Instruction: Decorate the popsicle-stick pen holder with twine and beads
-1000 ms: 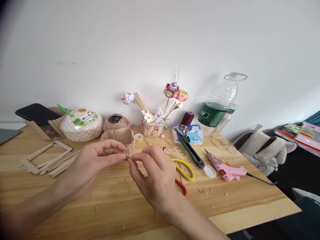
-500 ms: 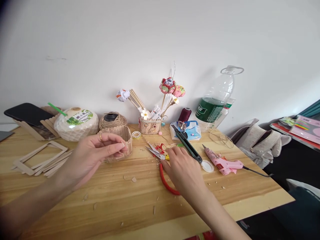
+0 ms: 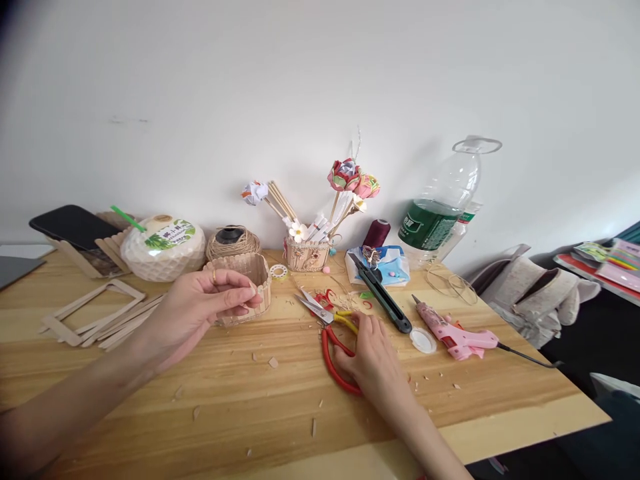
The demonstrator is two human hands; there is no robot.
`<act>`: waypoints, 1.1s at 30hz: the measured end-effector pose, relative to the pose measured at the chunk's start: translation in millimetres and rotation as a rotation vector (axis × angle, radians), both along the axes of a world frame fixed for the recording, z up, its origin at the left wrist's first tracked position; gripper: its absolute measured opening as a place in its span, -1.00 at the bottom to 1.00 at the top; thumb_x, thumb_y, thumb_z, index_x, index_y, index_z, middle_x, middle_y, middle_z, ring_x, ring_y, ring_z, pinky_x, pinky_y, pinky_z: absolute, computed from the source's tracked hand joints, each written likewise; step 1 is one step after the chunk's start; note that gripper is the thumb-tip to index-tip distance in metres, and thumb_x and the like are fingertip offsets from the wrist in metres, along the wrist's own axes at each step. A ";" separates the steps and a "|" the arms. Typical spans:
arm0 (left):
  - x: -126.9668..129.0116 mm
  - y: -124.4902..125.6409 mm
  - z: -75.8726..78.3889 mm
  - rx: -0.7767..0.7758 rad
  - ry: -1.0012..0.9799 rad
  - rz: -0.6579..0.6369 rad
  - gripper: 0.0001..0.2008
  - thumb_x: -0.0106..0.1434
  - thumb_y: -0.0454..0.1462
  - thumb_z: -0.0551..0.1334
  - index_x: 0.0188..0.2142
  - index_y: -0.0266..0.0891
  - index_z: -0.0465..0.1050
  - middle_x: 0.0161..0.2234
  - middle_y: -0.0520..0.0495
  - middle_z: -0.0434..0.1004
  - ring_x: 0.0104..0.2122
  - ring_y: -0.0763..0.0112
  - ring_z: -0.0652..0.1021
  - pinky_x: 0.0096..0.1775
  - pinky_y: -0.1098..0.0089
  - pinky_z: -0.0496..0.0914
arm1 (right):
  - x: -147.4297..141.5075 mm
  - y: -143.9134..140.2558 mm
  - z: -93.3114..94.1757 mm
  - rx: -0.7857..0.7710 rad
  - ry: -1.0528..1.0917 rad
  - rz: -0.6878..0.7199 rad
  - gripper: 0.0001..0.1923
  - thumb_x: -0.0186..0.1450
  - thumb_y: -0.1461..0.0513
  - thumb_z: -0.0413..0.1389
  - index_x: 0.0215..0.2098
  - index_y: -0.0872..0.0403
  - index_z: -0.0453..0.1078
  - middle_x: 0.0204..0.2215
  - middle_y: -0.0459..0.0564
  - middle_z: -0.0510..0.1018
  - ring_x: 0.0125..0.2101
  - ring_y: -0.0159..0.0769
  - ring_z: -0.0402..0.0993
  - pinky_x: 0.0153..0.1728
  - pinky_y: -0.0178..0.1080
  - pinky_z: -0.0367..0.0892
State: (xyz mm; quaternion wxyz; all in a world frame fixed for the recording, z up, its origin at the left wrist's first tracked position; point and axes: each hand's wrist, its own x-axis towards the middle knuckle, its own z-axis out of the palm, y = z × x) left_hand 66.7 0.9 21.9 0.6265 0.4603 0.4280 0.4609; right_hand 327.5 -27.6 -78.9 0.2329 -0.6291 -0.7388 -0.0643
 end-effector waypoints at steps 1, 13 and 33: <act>-0.3 0.2 0.3 -0.005 -0.002 -0.005 -0.88 -0.02 -0.28 0.38 -0.48 -0.28 0.51 -0.51 0.01 0.59 -0.44 0.47 0.54 -0.34 0.46 0.41 | 1.1 1.5 0.2 -0.009 0.046 -0.008 -0.63 0.10 0.17 0.13 -0.14 0.15 0.26 -0.28 0.15 0.49 -0.24 -0.05 0.47 -0.24 -0.06 0.38; -0.6 4.3 -0.8 -0.024 -0.001 -0.043 -0.88 0.00 -0.27 0.37 -0.48 -0.31 0.52 -0.50 0.00 0.58 -0.46 0.52 0.51 -0.34 0.48 0.39 | -19.0 -8.1 49.8 -0.210 0.536 0.137 -0.90 0.12 0.22 0.05 -0.40 0.07 0.22 -0.59 -0.15 0.37 -0.61 -0.39 0.34 -0.62 -0.36 0.29; 0.5 1.5 1.7 0.020 0.006 -0.044 -0.94 0.02 -0.31 0.34 -0.48 -0.28 0.53 -0.51 0.02 0.59 -0.48 0.53 0.51 -0.42 0.54 0.39 | -60.1 -17.4 87.2 -0.735 0.586 0.264 -0.38 0.02 -0.33 -0.06 -0.47 0.03 0.03 -0.55 -0.19 0.09 -0.52 -0.38 -0.02 -0.52 -0.30 -0.01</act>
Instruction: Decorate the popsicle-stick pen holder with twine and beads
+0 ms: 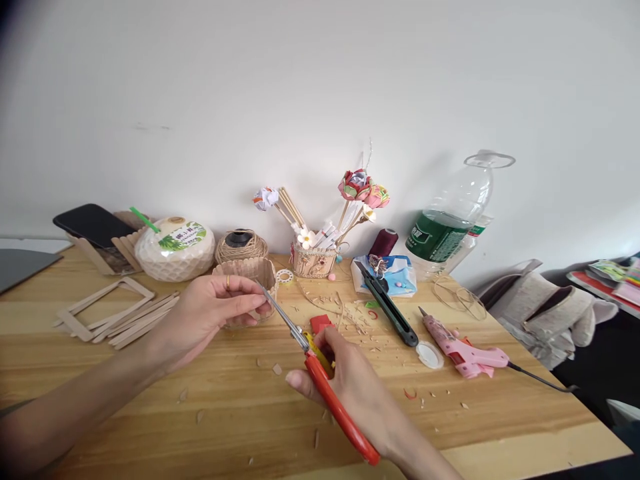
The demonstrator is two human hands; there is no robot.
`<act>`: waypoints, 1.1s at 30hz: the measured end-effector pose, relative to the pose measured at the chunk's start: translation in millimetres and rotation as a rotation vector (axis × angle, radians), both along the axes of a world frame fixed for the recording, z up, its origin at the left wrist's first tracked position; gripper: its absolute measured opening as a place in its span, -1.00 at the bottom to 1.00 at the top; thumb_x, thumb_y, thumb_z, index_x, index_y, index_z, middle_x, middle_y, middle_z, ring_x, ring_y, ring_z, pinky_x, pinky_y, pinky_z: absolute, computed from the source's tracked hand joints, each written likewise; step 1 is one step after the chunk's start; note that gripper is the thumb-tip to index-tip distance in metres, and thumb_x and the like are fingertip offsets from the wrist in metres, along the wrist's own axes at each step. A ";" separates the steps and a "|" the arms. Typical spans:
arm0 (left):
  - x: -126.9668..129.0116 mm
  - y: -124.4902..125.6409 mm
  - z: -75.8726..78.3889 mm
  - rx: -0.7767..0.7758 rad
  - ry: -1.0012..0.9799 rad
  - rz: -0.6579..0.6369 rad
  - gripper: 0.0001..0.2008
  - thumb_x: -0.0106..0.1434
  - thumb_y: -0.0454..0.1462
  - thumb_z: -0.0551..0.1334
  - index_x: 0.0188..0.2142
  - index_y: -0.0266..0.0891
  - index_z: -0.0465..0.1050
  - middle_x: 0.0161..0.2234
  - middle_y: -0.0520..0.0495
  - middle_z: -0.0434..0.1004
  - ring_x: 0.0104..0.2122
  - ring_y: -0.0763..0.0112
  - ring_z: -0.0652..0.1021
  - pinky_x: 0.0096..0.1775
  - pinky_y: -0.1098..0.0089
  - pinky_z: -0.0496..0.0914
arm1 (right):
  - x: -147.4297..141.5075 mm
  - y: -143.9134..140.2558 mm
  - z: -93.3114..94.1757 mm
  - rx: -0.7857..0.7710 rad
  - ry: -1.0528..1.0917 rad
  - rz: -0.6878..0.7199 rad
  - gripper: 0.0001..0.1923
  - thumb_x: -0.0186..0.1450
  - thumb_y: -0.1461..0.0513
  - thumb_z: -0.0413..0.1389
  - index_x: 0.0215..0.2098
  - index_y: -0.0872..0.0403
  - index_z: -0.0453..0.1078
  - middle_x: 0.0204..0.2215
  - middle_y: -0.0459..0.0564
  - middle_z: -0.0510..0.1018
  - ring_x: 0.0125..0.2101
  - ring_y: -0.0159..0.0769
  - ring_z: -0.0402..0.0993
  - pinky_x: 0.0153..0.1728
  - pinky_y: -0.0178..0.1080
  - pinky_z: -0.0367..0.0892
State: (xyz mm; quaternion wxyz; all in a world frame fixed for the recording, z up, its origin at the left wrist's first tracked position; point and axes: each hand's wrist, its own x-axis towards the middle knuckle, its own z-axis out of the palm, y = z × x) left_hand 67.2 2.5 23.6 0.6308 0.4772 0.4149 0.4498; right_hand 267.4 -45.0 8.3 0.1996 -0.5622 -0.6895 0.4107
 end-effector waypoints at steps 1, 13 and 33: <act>0.0 -0.1 -0.1 -0.003 0.002 -0.003 -0.95 0.02 -0.32 0.34 -0.48 -0.28 0.53 -0.51 0.02 0.58 -0.48 0.53 0.51 -0.43 0.54 0.39 | 0.0 0.4 -0.8 -0.004 0.005 0.003 -0.37 0.02 -0.34 -0.06 -0.47 0.03 0.03 -0.55 -0.19 0.09 -0.53 -0.39 -0.03 -0.52 -0.30 -0.01; 1.1 -1.6 -1.0 -0.040 -0.008 -0.026 -0.95 0.02 -0.34 0.34 -0.50 -0.31 0.52 -0.53 0.00 0.58 -0.49 0.52 0.52 -0.43 0.53 0.40 | -4.4 0.7 -5.7 -0.018 0.042 -0.008 -0.48 0.08 -0.17 0.11 -0.53 0.05 0.04 -0.59 -0.22 0.09 -0.55 -0.44 -0.04 -0.55 -0.34 -0.06; -0.1 -0.7 2.1 -0.058 -0.031 -0.033 -0.95 0.02 -0.37 0.30 -0.53 -0.32 0.48 -0.56 0.03 0.54 -0.50 0.52 0.51 -0.34 0.45 0.42 | -10.7 2.2 -10.9 0.116 -0.110 -0.029 -0.57 0.17 -0.09 0.05 -0.53 0.05 0.04 -0.59 -0.19 0.13 -0.55 -0.41 0.01 -0.55 -0.33 0.00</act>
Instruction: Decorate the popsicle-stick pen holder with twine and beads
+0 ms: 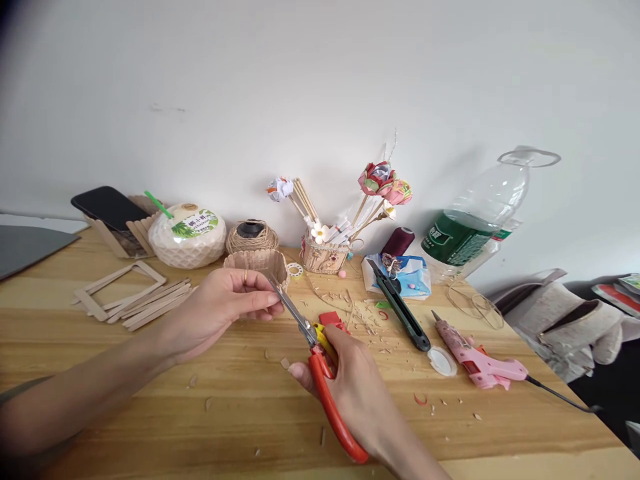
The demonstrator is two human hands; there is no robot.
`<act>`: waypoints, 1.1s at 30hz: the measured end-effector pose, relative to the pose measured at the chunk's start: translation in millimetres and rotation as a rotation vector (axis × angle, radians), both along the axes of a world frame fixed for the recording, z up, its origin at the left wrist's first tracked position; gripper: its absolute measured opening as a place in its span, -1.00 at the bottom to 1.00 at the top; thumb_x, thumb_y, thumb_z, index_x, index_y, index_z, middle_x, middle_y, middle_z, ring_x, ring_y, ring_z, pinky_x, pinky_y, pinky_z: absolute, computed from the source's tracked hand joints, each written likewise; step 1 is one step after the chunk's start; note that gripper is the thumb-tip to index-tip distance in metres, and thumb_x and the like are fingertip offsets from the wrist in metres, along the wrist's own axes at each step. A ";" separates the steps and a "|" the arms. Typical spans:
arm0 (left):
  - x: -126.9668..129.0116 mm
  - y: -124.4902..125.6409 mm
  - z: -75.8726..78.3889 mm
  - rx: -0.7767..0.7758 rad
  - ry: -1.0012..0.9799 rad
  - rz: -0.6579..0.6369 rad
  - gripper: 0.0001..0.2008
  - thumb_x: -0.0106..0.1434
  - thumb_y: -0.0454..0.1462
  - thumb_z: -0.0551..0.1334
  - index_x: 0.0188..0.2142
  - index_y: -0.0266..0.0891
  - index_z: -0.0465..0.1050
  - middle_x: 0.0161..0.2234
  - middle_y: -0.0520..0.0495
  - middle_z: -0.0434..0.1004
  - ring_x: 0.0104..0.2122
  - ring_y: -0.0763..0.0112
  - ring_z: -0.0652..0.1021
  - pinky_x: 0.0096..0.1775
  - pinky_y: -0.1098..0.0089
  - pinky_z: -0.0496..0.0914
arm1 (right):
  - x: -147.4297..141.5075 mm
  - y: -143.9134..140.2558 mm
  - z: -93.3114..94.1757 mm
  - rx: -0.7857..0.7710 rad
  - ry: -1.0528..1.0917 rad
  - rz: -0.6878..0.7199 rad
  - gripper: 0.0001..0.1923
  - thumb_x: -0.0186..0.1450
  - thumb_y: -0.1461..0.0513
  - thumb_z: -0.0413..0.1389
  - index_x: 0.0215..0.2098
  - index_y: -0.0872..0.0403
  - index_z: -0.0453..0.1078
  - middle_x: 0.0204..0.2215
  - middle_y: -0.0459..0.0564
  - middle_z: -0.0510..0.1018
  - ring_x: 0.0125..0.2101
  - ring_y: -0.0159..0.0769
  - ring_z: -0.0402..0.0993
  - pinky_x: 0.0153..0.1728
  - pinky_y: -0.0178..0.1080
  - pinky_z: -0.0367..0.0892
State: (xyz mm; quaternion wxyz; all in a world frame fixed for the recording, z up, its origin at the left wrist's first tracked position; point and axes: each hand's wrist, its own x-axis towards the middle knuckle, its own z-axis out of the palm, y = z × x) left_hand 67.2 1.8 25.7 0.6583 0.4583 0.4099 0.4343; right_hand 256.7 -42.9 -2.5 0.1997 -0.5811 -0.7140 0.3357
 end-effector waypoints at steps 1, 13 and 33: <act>0.1 0.0 0.1 0.002 0.004 0.000 -0.95 0.02 -0.37 0.30 -0.53 -0.33 0.48 -0.56 0.03 0.54 -0.50 0.51 0.51 -0.33 0.44 0.42 | -0.2 0.1 -0.2 0.011 -0.015 -0.003 -0.57 0.18 -0.08 0.04 -0.53 0.05 0.04 -0.60 -0.19 0.13 -0.55 -0.41 0.01 -0.56 -0.33 0.00; -2.2 1.8 -2.0 0.062 0.046 0.004 -0.96 0.02 -0.36 0.29 -0.52 -0.30 0.46 -0.54 0.03 0.54 -0.46 0.49 0.52 -0.37 0.47 0.42 | -4.3 2.1 -4.3 0.088 -0.087 -0.052 -0.54 0.15 -0.14 0.02 -0.56 0.04 0.06 -0.63 -0.19 0.12 -0.57 -0.41 0.01 -0.58 -0.33 -0.01; 0.1 0.1 -3.8 0.149 0.104 0.066 -0.95 0.03 -0.32 0.29 -0.51 -0.28 0.48 -0.53 0.04 0.53 -0.48 0.46 0.50 -0.37 0.44 0.42 | -6.2 0.5 -3.5 0.020 0.030 -0.013 -0.45 0.12 -0.25 -0.06 -0.53 0.05 0.08 -0.60 -0.16 0.15 -0.55 -0.38 0.03 -0.56 -0.32 0.01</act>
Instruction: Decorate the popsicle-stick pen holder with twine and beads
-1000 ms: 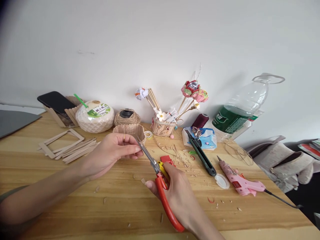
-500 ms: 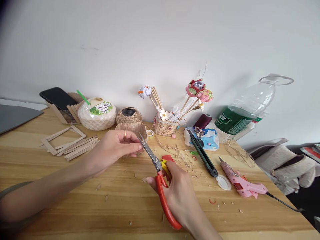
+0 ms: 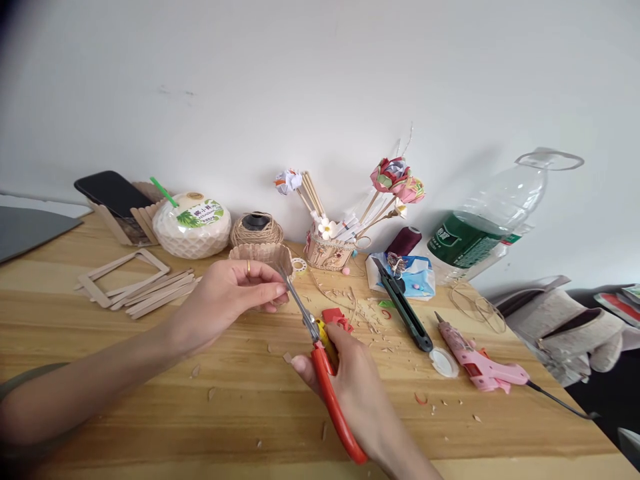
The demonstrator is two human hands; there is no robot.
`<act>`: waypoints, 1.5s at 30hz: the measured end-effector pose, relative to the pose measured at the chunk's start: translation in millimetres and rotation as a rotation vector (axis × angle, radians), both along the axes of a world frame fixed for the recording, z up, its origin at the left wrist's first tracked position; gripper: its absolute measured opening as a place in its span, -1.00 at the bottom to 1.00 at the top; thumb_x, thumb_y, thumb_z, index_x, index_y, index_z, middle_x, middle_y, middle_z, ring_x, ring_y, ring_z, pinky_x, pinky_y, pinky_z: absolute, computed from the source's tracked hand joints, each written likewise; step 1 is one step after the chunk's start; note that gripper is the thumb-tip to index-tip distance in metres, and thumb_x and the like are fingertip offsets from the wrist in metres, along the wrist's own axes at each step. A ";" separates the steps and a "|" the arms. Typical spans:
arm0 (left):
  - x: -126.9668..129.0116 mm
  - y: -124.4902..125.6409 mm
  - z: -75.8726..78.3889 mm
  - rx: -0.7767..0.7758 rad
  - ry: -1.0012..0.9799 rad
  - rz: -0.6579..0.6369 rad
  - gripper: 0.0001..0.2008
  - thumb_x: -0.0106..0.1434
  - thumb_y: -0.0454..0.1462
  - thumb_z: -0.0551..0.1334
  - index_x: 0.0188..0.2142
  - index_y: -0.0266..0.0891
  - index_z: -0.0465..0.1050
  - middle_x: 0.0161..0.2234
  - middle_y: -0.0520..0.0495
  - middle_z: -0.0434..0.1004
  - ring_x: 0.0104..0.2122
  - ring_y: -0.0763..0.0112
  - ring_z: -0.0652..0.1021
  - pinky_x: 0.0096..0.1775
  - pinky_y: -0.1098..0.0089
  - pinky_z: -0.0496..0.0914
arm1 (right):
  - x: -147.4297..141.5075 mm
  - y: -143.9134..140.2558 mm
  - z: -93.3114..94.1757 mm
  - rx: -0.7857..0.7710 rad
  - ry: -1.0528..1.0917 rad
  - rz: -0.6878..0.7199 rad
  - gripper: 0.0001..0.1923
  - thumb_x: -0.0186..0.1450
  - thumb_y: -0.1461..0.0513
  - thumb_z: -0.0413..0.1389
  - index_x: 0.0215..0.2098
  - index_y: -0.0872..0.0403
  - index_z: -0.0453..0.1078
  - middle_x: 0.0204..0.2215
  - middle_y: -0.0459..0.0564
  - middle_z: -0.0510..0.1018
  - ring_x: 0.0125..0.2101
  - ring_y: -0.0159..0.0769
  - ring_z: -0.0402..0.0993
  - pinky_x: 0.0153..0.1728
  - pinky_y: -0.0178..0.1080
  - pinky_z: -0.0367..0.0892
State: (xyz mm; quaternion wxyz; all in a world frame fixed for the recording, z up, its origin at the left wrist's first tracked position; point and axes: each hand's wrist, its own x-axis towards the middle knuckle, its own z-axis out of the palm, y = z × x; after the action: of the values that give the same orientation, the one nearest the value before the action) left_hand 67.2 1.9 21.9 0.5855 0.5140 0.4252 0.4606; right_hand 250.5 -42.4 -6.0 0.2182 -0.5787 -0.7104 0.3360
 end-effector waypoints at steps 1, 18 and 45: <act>0.0 0.4 -0.2 -0.015 -0.021 -0.005 -0.95 0.02 -0.32 0.29 -0.51 -0.28 0.48 -0.54 0.04 0.52 -0.49 0.47 0.50 -0.37 0.44 0.42 | 0.3 0.3 -0.4 -0.021 0.032 0.025 -0.42 0.10 -0.29 -0.09 -0.53 0.05 0.07 -0.59 -0.16 0.15 -0.54 -0.38 0.02 -0.55 -0.32 0.01; 2.2 -3.1 -1.0 -0.094 -0.142 -0.017 -0.93 0.01 -0.31 0.31 -0.53 -0.29 0.49 -0.54 0.02 0.54 -0.45 0.46 0.52 -0.37 0.43 0.42 | 7.5 -1.6 -14.4 -0.083 0.242 0.133 -0.46 0.17 -0.25 -0.11 -0.38 0.03 0.24 -0.49 -0.08 0.28 -0.46 -0.31 0.21 -0.47 -0.29 0.19; -0.6 -1.4 -3.8 -0.065 -0.107 -0.059 -0.94 0.02 -0.33 0.32 -0.52 -0.31 0.50 -0.54 0.03 0.53 -0.45 0.50 0.52 -0.38 0.50 0.42 | 3.1 0.8 -1.0 -0.091 0.214 0.174 -0.40 0.11 -0.31 -0.12 -0.47 0.05 0.10 -0.52 -0.12 0.18 -0.51 -0.36 0.06 -0.51 -0.31 0.04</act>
State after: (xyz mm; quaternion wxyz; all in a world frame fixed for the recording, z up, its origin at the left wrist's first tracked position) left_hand 66.7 0.5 18.1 0.6371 0.4815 0.3927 0.4561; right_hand 253.6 -41.6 -7.0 0.2361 -0.4851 -0.7145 0.4454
